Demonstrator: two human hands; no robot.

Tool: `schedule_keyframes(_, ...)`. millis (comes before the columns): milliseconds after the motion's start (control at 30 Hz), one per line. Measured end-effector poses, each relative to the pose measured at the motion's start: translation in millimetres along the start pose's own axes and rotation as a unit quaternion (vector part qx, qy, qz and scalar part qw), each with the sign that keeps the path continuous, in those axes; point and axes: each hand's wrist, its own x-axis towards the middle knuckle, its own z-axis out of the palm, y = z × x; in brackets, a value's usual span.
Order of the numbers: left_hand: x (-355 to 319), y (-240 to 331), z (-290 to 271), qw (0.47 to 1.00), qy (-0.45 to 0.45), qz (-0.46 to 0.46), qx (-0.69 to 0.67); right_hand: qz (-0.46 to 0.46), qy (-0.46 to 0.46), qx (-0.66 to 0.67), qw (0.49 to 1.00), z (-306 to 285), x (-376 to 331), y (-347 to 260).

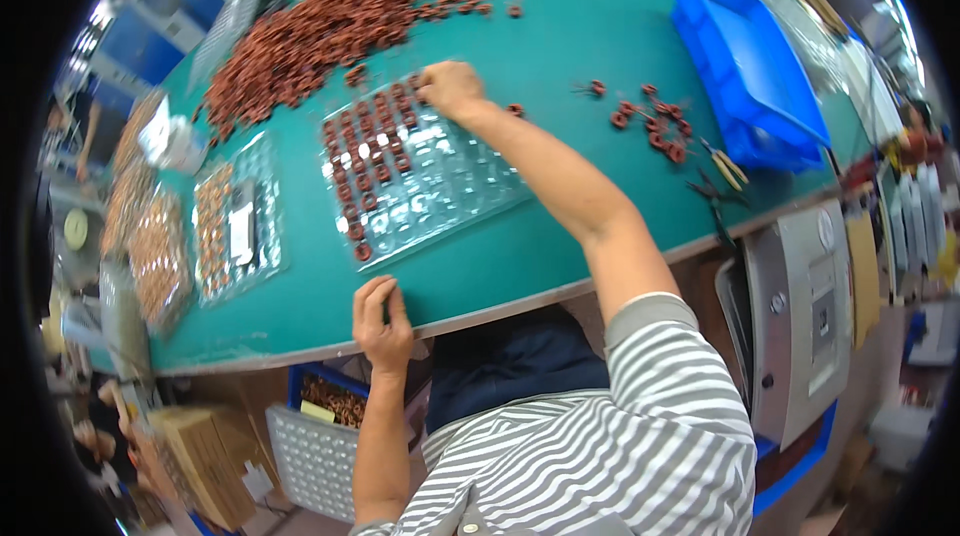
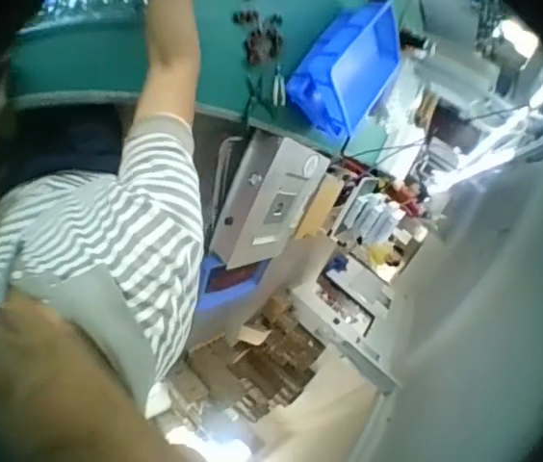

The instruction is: The person is assembling and inspecting small toroidal electronic components, placing them into plastic trays on a workbench.

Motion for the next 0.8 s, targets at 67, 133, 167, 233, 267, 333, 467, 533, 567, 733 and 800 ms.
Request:
schedule_keyframes(67, 2, 1, 4, 1.0, 0.009, 0.0, 0.013, 0.009, 0.032, 0.022, 0.999, -4, -9, 10)
schedule_keyframes(133, 0, -2, 1, 1.0, 0.007, -0.008, 0.001, -0.001, 0.057, 0.036, 0.998, -23, -29, 12)
schedule_keyframes(167, -2, -3, 1, 1.0, 0.007, -0.019, -0.003, -0.017, 0.076, 0.054, 0.996, -34, -41, 15)
schedule_keyframes(233, -2, -2, 1, 1.0, 0.006, -0.022, -0.012, -0.023, 0.086, 0.009, 0.996, -70, -72, 35)
schedule_keyframes(267, -2, -2, 1, 1.0, 0.007, -0.02, -0.011, -0.02, 0.096, -0.026, 0.995, -86, -90, 50)
schedule_keyframes(333, 0, -2, 0, 1.0, 0.01, -0.012, -0.009, 0.022, 0.115, -0.066, 0.991, -118, -127, 80)
schedule_keyframes(467, 5, -2, 0, 1.0, -0.008, -0.013, -0.014, 0.076, 0.261, -0.207, 0.94, -173, -199, 112)
schedule_keyframes(533, 6, -3, 1, 1.0, -0.009, -0.016, -0.019, 0.113, 0.283, -0.257, 0.917, -186, -231, 133)
schedule_keyframes(567, 7, -2, 2, 1.0, -0.009, -0.018, -0.016, 0.15, 0.284, -0.267, 0.909, -185, -242, 141)
schedule_keyframes(733, 6, 0, 6, 0.999, -0.034, -0.027, -0.009, 0.208, 0.205, -0.289, 0.912, -173, -244, 158)
schedule_keyframes(800, 4, 0, 6, 0.999, -0.036, -0.016, -0.001, 0.241, 0.125, -0.247, 0.93, -172, -215, 146)
